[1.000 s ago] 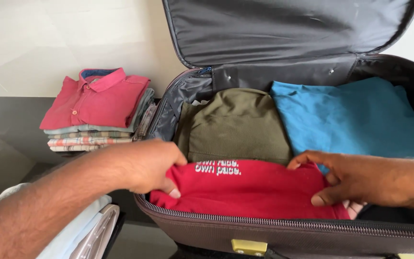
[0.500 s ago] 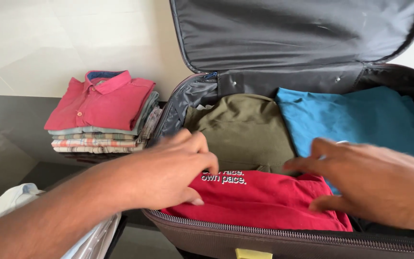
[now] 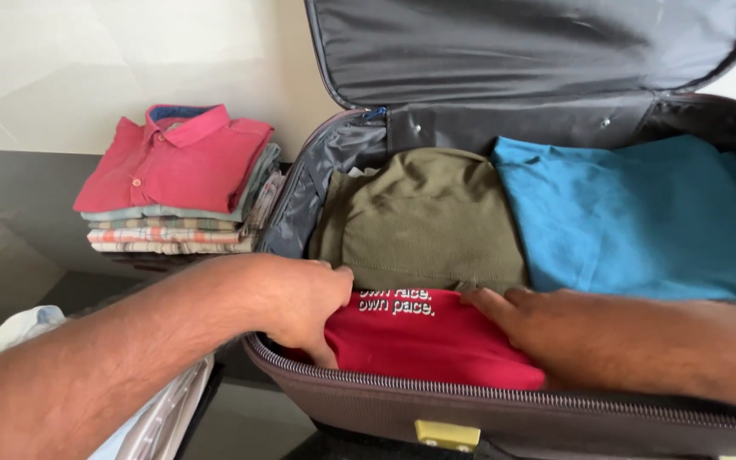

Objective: The person folds various clothing items, including pants, t-shirts, and shirts, and places them into an open suitcase. The person handles each item by hand, folding them neatly before arranging them inside the luggage.

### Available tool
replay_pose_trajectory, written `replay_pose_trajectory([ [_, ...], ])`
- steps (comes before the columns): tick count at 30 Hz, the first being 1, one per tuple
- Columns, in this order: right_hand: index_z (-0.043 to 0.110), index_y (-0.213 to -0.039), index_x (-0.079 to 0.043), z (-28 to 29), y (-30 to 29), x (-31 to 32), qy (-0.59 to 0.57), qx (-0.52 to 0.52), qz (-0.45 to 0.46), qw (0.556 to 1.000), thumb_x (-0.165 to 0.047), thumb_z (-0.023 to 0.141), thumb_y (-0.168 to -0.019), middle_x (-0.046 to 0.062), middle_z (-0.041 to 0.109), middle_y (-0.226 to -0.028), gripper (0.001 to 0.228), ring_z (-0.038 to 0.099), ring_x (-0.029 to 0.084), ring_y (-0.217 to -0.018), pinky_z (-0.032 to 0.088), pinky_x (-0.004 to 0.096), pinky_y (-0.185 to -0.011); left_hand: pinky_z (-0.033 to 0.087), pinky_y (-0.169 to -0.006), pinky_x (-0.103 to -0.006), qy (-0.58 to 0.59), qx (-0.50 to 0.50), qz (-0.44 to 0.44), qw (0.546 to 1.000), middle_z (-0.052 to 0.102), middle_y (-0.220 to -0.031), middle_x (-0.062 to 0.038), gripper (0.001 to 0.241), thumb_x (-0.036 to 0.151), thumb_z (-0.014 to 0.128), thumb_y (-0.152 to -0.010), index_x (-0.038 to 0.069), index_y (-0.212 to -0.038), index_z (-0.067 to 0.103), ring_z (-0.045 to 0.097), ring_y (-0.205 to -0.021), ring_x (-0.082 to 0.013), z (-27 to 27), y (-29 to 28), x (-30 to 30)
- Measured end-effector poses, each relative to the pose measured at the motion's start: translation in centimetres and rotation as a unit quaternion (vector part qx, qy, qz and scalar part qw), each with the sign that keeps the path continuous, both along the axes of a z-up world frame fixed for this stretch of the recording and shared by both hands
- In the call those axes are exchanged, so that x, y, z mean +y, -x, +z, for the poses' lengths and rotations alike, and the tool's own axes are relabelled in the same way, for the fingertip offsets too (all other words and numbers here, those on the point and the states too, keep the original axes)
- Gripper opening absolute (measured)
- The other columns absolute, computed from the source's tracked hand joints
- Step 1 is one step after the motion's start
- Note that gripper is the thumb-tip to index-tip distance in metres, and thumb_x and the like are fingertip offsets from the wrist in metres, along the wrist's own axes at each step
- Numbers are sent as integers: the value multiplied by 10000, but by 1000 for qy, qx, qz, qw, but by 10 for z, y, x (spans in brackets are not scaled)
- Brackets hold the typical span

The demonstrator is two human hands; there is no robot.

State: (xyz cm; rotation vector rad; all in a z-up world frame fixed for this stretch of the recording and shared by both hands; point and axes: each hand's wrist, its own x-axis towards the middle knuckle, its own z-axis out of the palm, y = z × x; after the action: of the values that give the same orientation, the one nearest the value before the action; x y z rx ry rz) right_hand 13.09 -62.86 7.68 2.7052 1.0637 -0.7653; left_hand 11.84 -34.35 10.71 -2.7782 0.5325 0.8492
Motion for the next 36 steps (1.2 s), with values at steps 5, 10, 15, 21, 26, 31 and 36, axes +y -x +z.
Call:
replay_pose_trajectory([
  [5, 162, -1654, -320, 74, 35, 34, 87, 36, -135, 986, -289, 695, -908, 1, 657, -1314, 918, 664, 184, -1143, 568, 337, -1014, 549, -939, -370, 78, -49, 6, 996, 624, -1249, -145, 894, 458, 938, -624, 64, -1299, 505, 660, -1118, -299, 16, 13, 4],
  [10, 215, -1574, -282, 40, 14, 8, 126, -19, -107, 986, -478, 842, -800, -42, 506, -1414, 1015, 559, 151, -1286, 501, 360, -1114, 530, -941, -352, 186, -47, 19, 981, 584, -1263, -86, 953, 443, 943, -592, 187, -1380, 470, 648, -1119, -252, 19, 17, 8],
  [15, 333, -1493, -116, 34, 20, 17, 108, 2, -80, 991, -322, 598, -978, 70, 536, -1372, 615, 546, 197, -1330, 509, 370, -1108, 547, -934, -392, 113, -50, 8, 992, 523, -1307, -79, 941, 341, 910, -636, 205, -1440, 441, 641, -1110, -297, 4, 20, -3],
  [21, 444, -1442, -41, -46, -27, -40, -28, -96, 81, 992, -250, 587, -1000, 146, 598, -1342, 509, 628, 295, -1216, 549, 401, -972, 534, -957, -387, 97, -50, -18, 994, 543, -1316, -108, 922, 379, 899, -667, 167, -1444, 450, 626, -1139, -310, -1, 10, 5],
  [26, 510, -1425, -258, 48, 27, 16, -5, -22, -141, 990, -392, 851, -816, -11, 691, -1214, 711, 704, 185, -1100, 577, 346, -957, 553, -954, -354, 191, 15, 33, 981, 652, -1271, -98, 941, 483, 893, -638, 172, -1440, 510, 673, -1158, -249, 21, 5, 4],
  [31, 561, -1337, -222, 36, 21, 12, 12, 17, -124, 992, -308, 776, -832, 8, 684, -1157, 555, 658, 177, -1079, 603, 363, -927, 575, -914, -352, 183, 11, 23, 983, 674, -1238, -94, 962, 479, 940, -611, 217, -1437, 522, 694, -1120, -233, 6, -6, -3],
  [36, 433, -1491, -261, 27, 21, 22, 71, 9, -130, 989, -361, 370, -1068, -3, 598, -1347, 440, 641, 150, -1193, 563, 357, -1002, 595, -833, -414, 85, -41, 7, 995, 590, -1245, -117, 907, 382, 960, -624, 252, -1382, 479, 679, -1028, -298, -3, 1, -17],
])
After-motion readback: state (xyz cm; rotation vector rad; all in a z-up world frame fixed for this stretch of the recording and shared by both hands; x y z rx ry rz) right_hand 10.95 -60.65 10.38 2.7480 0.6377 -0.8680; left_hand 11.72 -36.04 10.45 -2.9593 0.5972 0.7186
